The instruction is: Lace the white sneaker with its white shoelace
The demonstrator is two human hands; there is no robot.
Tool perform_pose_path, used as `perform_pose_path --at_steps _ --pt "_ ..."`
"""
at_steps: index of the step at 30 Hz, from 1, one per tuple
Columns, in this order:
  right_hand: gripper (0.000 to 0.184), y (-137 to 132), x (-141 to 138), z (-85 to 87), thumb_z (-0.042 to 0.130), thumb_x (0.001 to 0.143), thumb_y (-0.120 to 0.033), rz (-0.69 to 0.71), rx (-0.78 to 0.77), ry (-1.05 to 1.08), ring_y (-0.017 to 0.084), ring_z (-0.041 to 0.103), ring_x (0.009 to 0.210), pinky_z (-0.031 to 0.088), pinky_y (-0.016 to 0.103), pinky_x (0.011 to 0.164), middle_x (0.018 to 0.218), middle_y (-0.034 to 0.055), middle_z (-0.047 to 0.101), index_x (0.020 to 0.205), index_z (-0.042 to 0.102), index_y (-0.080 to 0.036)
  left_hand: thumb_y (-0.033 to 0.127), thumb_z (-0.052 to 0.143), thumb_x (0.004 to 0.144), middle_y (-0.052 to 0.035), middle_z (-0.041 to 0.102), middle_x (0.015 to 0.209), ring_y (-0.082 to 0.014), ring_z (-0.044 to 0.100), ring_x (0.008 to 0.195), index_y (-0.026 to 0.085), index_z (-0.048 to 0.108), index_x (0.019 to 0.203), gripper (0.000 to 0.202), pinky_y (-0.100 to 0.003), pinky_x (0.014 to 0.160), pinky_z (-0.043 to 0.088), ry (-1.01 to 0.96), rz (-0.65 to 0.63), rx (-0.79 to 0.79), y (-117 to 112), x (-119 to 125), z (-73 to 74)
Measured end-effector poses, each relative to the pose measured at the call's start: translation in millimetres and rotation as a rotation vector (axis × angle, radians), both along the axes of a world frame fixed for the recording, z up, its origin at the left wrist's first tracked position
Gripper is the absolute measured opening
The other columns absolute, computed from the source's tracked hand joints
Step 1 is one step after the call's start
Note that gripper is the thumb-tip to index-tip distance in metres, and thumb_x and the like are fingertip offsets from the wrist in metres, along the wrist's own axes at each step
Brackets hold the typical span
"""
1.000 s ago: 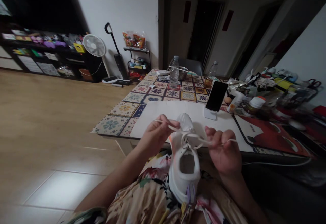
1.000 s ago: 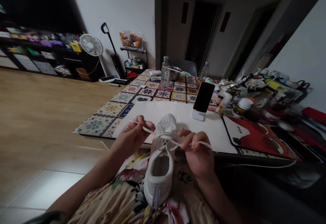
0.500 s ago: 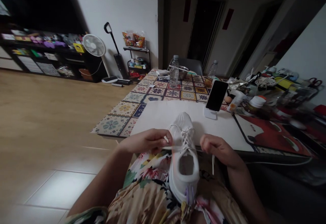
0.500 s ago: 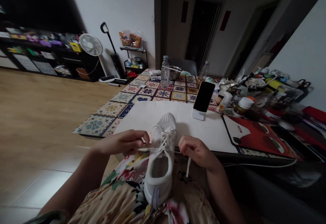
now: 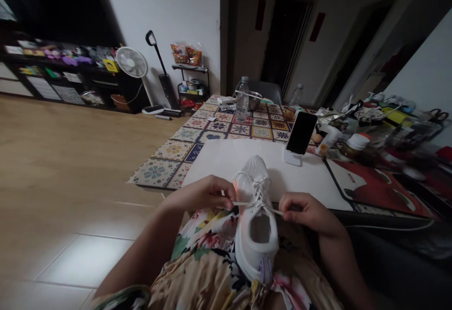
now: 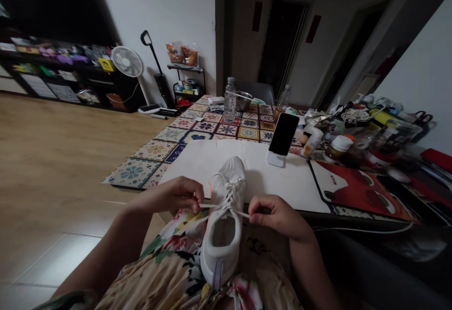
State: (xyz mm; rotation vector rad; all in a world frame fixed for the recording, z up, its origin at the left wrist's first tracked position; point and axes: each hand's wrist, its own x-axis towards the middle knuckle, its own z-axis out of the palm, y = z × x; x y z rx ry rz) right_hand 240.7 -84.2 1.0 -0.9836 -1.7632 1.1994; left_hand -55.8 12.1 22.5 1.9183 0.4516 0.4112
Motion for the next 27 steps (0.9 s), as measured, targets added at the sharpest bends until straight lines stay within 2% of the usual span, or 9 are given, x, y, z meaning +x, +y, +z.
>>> perform_pose_path --at_steps 3,5,8,10,14,18,21,24,27 --pt "0.028 1 -7 -1.4 0.077 0.078 -0.047 0.044 0.069 0.249 0.019 0.061 0.085 0.046 0.031 0.079 0.087 0.0039 0.066 0.07 0.069 -0.021 0.044 0.075 0.078 -0.0083 0.069 0.088 -0.0177 0.064 0.085 0.015 0.072 0.072 0.03 -0.027 0.078 0.049 -0.237 -0.087 0.047 -4 4 6.9" --pt "0.025 1 -19 -3.2 0.076 0.079 -0.047 0.042 0.078 0.401 0.022 0.063 0.093 0.047 0.036 0.085 0.093 0.005 0.07 0.073 0.069 -0.023 0.041 0.075 0.079 -0.0109 0.071 0.097 -0.0208 0.065 0.094 0.015 0.072 0.071 0.027 -0.032 0.086 0.049 -0.359 -0.115 -0.03 -11 13 5.7" --pt "0.02 2 -41 -6.4 0.075 0.081 -0.044 0.01 0.056 0.54 0.02 0.065 0.083 0.049 0.036 0.082 0.08 0.0023 0.07 0.076 0.07 -0.025 0.043 0.077 0.076 -0.0081 0.073 0.083 -0.0203 0.068 0.085 0.015 0.07 0.07 0.03 -0.034 0.083 0.05 -0.477 -0.102 -0.26 -23 32 -5.5" --pt "0.019 3 -52 -7.5 0.077 0.08 -0.043 -0.063 0.059 0.565 0.016 0.062 0.07 0.05 0.029 0.071 0.073 -0.0003 0.067 0.077 0.071 -0.025 0.043 0.081 0.072 -0.0036 0.069 0.069 -0.0149 0.064 0.068 0.014 0.07 0.069 0.032 -0.028 0.072 0.05 -0.511 0.014 -0.34 -30 45 -13.7" --pt "0.021 3 -63 -4.3 0.078 0.078 -0.043 -0.241 0.174 0.428 0.012 0.057 0.062 0.047 0.023 0.056 0.072 -0.0011 0.06 0.072 0.072 -0.024 0.041 0.083 0.07 -0.0022 0.065 0.063 -0.0115 0.059 0.058 0.014 0.073 0.066 0.029 -0.023 0.06 0.046 -0.528 0.132 -0.307 -36 54 -15.5" --pt "0.011 -3 -64 2.1 0.07 0.087 -0.035 -0.354 0.379 0.199 0.016 0.063 0.081 0.052 0.028 0.072 0.086 0.0031 0.066 0.084 0.075 -0.026 0.04 0.08 0.073 -0.0055 0.066 0.072 -0.0145 0.062 0.068 0.016 0.078 0.069 0.025 -0.025 0.066 0.049 -0.494 0.133 -0.143 -37 51 -8.3" --pt "0.01 -9 -66 5.7 0.064 0.091 -0.027 -0.353 0.479 0.095 0.017 0.064 0.084 0.052 0.028 0.075 0.09 0.0037 0.068 0.093 0.074 -0.027 0.034 0.084 0.07 -0.0028 0.064 0.073 -0.0126 0.062 0.067 0.016 0.075 0.073 0.02 -0.023 0.064 0.049 -0.559 0.163 -0.196 -39 54 -10.6" --pt "0.009 -12 -67 7.4 0.065 0.089 -0.022 -0.332 0.494 0.045 0.018 0.065 0.082 0.052 0.028 0.073 0.087 0.0029 0.069 0.092 0.071 -0.026 0.03 0.088 0.064 0.0003 0.064 0.075 -0.0112 0.061 0.064 0.017 0.071 0.084 0.03 -0.022 0.061 0.049 -0.61 0.186 -0.322 -42 59 -15.1" --pt "0.005 -12 -66 6.3 0.065 0.087 -0.022 -0.318 0.449 0.036 0.018 0.064 0.084 0.051 0.028 0.075 0.086 0.003 0.068 0.09 0.067 -0.024 0.033 0.087 0.065 -0.0009 0.064 0.075 -0.0117 0.06 0.068 0.014 0.07 0.078 0.028 -0.022 0.065 0.048 -0.582 0.242 -0.231 -43 61 -15.4"
